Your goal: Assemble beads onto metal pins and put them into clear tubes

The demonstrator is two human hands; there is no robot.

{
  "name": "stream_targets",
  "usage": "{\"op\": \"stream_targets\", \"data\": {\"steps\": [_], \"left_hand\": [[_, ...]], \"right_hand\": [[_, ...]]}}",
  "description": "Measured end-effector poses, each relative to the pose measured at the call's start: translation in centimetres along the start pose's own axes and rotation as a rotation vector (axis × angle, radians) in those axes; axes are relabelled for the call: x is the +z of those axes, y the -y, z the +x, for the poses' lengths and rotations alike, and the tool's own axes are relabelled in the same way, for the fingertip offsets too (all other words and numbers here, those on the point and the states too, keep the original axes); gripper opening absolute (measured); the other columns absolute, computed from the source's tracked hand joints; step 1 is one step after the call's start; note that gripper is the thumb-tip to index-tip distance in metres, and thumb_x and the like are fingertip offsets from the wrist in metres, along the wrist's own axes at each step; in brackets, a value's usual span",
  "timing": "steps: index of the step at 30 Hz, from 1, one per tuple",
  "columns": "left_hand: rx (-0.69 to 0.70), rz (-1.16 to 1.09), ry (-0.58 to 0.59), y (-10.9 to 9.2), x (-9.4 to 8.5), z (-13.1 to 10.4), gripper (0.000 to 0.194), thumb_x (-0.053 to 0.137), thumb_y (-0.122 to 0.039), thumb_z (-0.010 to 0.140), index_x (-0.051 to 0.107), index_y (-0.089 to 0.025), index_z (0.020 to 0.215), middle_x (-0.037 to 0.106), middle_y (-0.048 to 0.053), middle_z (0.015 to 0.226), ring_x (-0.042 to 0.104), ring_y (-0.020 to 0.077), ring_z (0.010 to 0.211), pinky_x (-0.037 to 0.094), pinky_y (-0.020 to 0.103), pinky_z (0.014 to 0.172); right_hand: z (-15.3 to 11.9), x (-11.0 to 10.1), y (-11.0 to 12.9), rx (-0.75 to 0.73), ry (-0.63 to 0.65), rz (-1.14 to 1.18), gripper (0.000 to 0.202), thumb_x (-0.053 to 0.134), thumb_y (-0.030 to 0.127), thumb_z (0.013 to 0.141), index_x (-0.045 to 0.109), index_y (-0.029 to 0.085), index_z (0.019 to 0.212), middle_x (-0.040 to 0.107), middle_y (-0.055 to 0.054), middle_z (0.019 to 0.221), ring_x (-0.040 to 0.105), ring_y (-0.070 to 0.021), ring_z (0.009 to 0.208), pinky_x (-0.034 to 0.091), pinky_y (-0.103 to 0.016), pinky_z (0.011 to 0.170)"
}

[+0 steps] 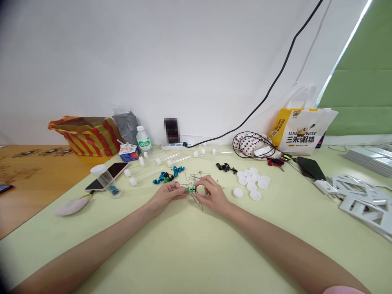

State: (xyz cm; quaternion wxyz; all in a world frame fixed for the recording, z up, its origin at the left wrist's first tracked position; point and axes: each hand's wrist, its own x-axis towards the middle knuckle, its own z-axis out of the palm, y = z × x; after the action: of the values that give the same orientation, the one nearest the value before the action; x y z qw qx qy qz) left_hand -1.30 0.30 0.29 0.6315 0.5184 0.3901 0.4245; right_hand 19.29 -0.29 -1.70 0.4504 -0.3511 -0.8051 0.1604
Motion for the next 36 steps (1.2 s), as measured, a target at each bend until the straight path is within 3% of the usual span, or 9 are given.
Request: {"op": "stream_targets", "data": {"steps": [14, 29, 36], "left_hand": [[-0.001, -0.022, 0.028, 0.36, -0.45, 0.43, 0.023, 0.074, -0.029, 0.060, 0.059, -0.012, 0.064, 0.070, 0.006, 0.077, 0.064, 0.0181, 0.078, 0.046, 0.038, 0.086], [-0.016, -0.037, 0.024, 0.34, -0.37, 0.50, 0.023, 0.074, -0.027, 0.061, 0.056, -0.012, 0.063, 0.070, 0.006, 0.076, 0.064, 0.0167, 0.076, 0.046, 0.037, 0.086], [-0.025, -0.036, 0.007, 0.15, -0.31, 0.42, 0.024, 0.075, -0.027, 0.059, 0.056, -0.012, 0.062, 0.069, 0.005, 0.074, 0.064, 0.0182, 0.077, 0.046, 0.038, 0.086]], "right_hand": [[-0.05, 0.03, -0.02, 0.002, -0.008, -0.011, 0.021, 0.056, 0.029, 0.079, 0.057, 0.024, 0.099, 0.049, -0.007, 0.105, 0.042, -0.0067, 0.053, 0.044, -0.024, 0.054], [0.08, -0.15, 0.23, 0.012, -0.049, -0.072, 0.017, 0.059, 0.026, 0.076, 0.061, 0.024, 0.093, 0.040, -0.008, 0.117, 0.049, -0.0141, 0.075, 0.046, -0.025, 0.053], [0.10, -0.42, 0.56, 0.003, -0.057, -0.083, 0.022, 0.064, 0.025, 0.071, 0.060, 0.023, 0.092, 0.037, -0.008, 0.122, 0.050, -0.0176, 0.086, 0.047, -0.028, 0.061]]}}
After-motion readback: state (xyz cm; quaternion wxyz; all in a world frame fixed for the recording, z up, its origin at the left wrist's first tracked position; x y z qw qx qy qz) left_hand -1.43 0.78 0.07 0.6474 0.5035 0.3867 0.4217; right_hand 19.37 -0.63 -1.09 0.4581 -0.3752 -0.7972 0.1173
